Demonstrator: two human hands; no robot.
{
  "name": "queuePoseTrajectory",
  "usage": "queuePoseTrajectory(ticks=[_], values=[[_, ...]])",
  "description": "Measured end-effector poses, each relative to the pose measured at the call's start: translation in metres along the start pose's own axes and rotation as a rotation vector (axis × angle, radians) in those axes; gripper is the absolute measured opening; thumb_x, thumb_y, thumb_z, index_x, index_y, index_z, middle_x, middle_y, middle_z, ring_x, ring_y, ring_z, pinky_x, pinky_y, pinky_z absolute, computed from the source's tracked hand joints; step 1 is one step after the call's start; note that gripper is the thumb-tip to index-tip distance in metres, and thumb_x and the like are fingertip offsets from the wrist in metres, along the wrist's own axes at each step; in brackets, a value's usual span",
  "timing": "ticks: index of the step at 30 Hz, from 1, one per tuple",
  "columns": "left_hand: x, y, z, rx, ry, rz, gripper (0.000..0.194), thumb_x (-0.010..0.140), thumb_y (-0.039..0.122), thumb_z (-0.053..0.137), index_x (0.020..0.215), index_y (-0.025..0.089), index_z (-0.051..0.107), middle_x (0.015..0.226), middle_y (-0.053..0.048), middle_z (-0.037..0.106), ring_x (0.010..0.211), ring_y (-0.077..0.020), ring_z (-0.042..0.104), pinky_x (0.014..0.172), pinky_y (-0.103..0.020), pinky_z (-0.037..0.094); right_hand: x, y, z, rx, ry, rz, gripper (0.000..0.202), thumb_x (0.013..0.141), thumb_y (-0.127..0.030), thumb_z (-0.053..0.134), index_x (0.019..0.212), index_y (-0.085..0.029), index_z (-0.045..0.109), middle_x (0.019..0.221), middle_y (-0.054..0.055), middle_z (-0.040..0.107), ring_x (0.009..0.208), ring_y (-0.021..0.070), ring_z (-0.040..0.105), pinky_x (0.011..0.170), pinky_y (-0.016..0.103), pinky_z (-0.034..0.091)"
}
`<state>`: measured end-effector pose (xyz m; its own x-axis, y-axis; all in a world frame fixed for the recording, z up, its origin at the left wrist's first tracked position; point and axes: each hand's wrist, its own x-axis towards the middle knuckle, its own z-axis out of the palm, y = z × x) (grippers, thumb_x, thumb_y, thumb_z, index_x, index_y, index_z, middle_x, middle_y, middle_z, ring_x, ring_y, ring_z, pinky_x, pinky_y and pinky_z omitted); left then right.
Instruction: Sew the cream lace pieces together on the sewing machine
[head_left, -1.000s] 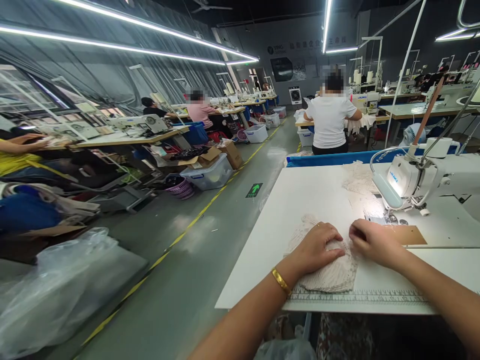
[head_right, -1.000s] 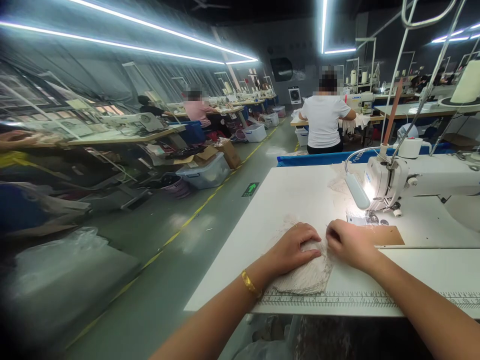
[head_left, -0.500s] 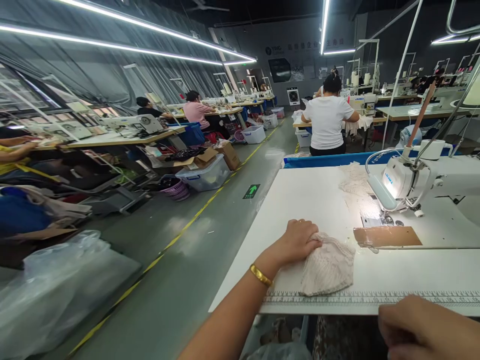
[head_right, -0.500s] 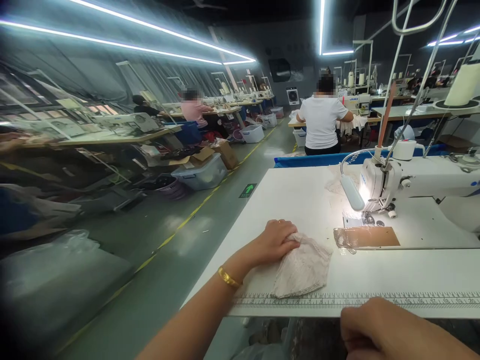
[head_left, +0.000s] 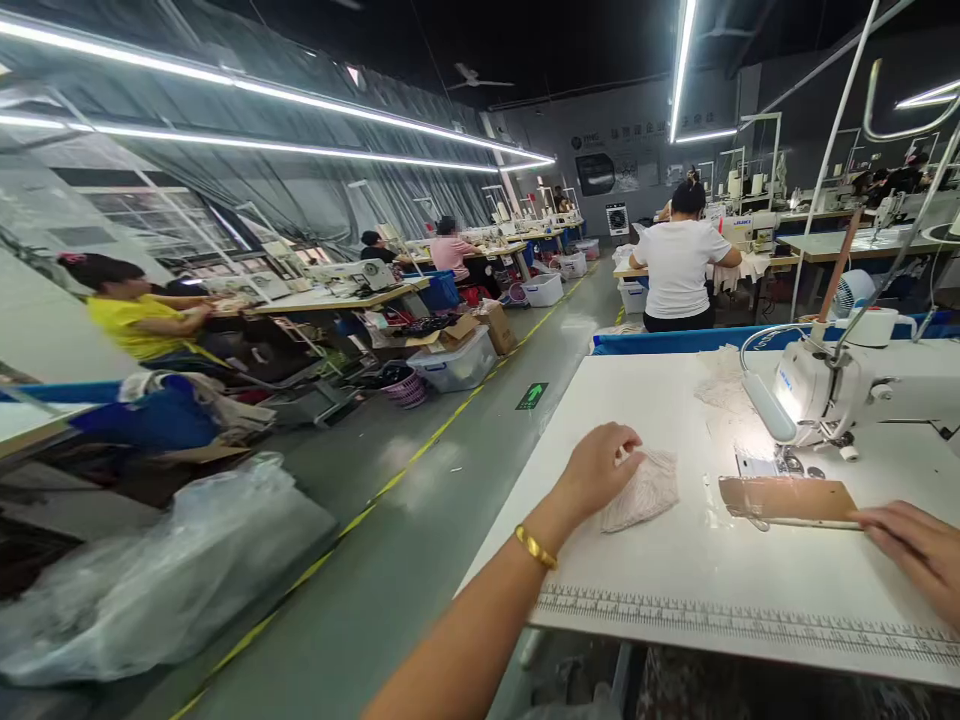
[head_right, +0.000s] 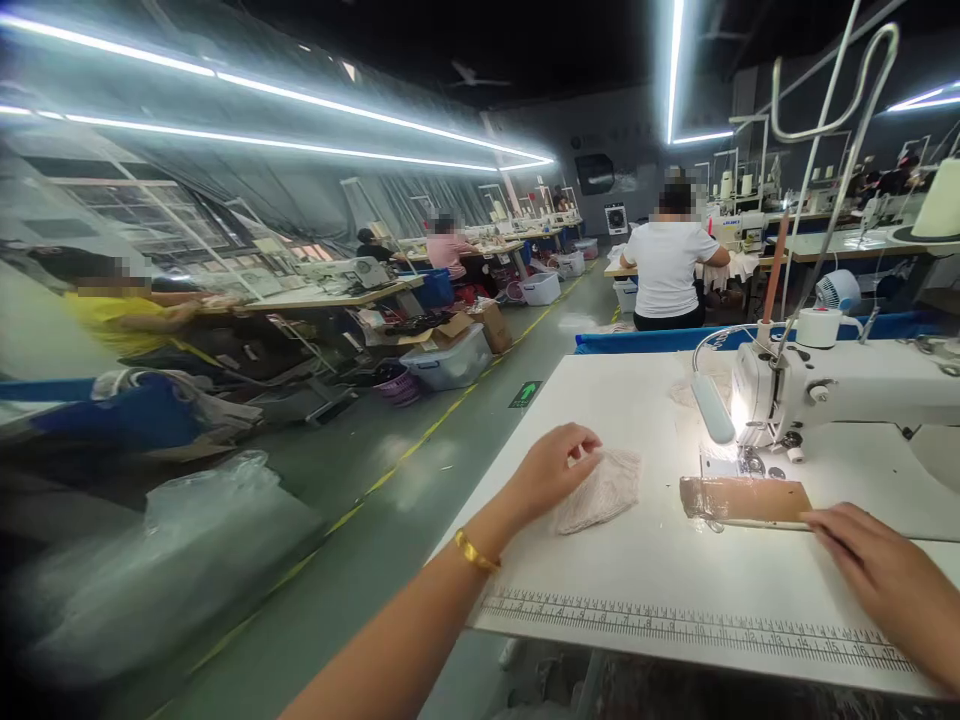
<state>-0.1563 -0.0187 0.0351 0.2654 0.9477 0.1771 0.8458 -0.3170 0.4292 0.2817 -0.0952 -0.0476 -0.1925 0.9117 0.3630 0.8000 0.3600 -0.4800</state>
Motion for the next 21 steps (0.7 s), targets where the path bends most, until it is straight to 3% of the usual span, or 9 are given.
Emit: queuePoseTrajectory(ticks=[3, 4, 6, 9, 10, 12, 14, 18, 21], values=[[-0.011, 0.014, 0.021, -0.045, -0.047, -0.026, 0.011, 0.084, 0.029, 0.068, 0.084, 0.020, 0.063, 0.086, -0.002, 0.066, 0.077, -0.0203, 0.060, 0.070, -0.032, 0.044, 0.044, -0.054, 0.036, 0.031, -0.217, -0.216, 0.038, 0.104, -0.035, 0.043, 0.134, -0.035, 0.067, 0.142, 0.004, 0.067, 0.129, 0.0296, 0.064, 0.104, 0.047, 0.056], [-0.013, 0.016, 0.028, -0.053, -0.055, -0.033, 0.011, 0.082, 0.027, 0.069, 0.079, 0.020, 0.062, 0.083, -0.002, 0.065, 0.076, -0.0202, 0.059, 0.069, -0.032, 0.042, 0.057, -0.073, 0.049, 0.014, -0.215, -0.237, 0.044, 0.103, -0.027, 0.039, 0.139, -0.032, 0.064, 0.146, 0.005, 0.065, 0.133, 0.0291, 0.062, 0.108, 0.050, 0.053], [-0.015, 0.017, 0.036, -0.068, -0.056, -0.044, 0.013, 0.081, 0.024, 0.069, 0.074, 0.019, 0.059, 0.079, -0.002, 0.063, 0.077, -0.0206, 0.058, 0.071, -0.033, 0.041, 0.073, -0.110, 0.070, -0.046, -0.362, -0.267, 0.053, 0.098, -0.018, 0.041, 0.148, -0.025, 0.058, 0.155, 0.011, 0.057, 0.140, 0.0300, 0.056, 0.114, 0.053, 0.048], [-0.015, 0.013, 0.040, -0.115, -0.041, -0.066, 0.017, 0.084, 0.025, 0.066, 0.070, 0.020, 0.059, 0.078, -0.003, 0.063, 0.081, -0.0222, 0.058, 0.076, -0.034, 0.041, 0.062, -0.156, 0.075, -0.018, -0.463, -0.341, 0.060, 0.084, -0.011, 0.056, 0.143, -0.019, 0.064, 0.153, 0.015, 0.057, 0.142, 0.0352, 0.054, 0.116, 0.056, 0.044], [-0.015, 0.012, 0.040, -0.139, -0.036, -0.077, 0.018, 0.085, 0.026, 0.065, 0.069, 0.020, 0.060, 0.077, -0.003, 0.064, 0.082, -0.0225, 0.059, 0.078, -0.035, 0.042, 0.051, -0.165, 0.069, 0.060, -0.572, -0.418, 0.061, 0.083, -0.010, 0.058, 0.143, -0.021, 0.064, 0.152, 0.014, 0.059, 0.139, 0.0346, 0.057, 0.114, 0.053, 0.047], [-0.015, 0.009, 0.038, -0.205, -0.028, -0.106, 0.018, 0.085, 0.026, 0.063, 0.068, 0.020, 0.063, 0.078, -0.003, 0.065, 0.082, -0.0223, 0.059, 0.079, -0.035, 0.042, 0.026, -0.169, 0.051, 0.287, -0.718, -0.457, 0.054, 0.092, -0.015, 0.055, 0.141, -0.034, 0.065, 0.137, 0.002, 0.073, 0.119, 0.0243, 0.071, 0.106, 0.037, 0.054], [-0.016, 0.006, 0.035, -0.294, -0.014, -0.145, 0.016, 0.084, 0.028, 0.062, 0.070, 0.020, 0.066, 0.081, -0.003, 0.067, 0.081, -0.0215, 0.060, 0.079, -0.034, 0.043, 0.005, -0.144, 0.035, 0.381, -0.686, -0.375, 0.045, 0.099, -0.027, 0.054, 0.141, -0.041, 0.064, 0.132, -0.002, 0.075, 0.112, 0.0223, 0.074, 0.101, 0.033, 0.058], [-0.013, 0.001, 0.024, -0.517, 0.030, -0.231, 0.018, 0.081, 0.036, 0.066, 0.075, 0.020, 0.065, 0.075, -0.001, 0.064, 0.075, -0.0188, 0.058, 0.073, -0.031, 0.046, -0.014, -0.027, 0.020, 0.107, -0.220, -0.058, 0.044, 0.104, -0.048, 0.044, 0.136, -0.031, 0.069, 0.124, 0.010, 0.077, 0.106, 0.0316, 0.075, 0.089, 0.044, 0.063], [-0.010, -0.001, 0.003, -0.703, 0.078, -0.283, 0.030, 0.080, 0.048, 0.067, 0.079, 0.020, 0.058, 0.071, 0.002, 0.057, 0.070, -0.0158, 0.055, 0.069, -0.028, 0.046, -0.020, 0.046, 0.014, -0.129, -0.005, -0.132, 0.053, 0.093, -0.060, 0.060, 0.134, -0.028, 0.070, 0.124, 0.015, 0.075, 0.117, 0.0426, 0.069, 0.095, 0.058, 0.057]])
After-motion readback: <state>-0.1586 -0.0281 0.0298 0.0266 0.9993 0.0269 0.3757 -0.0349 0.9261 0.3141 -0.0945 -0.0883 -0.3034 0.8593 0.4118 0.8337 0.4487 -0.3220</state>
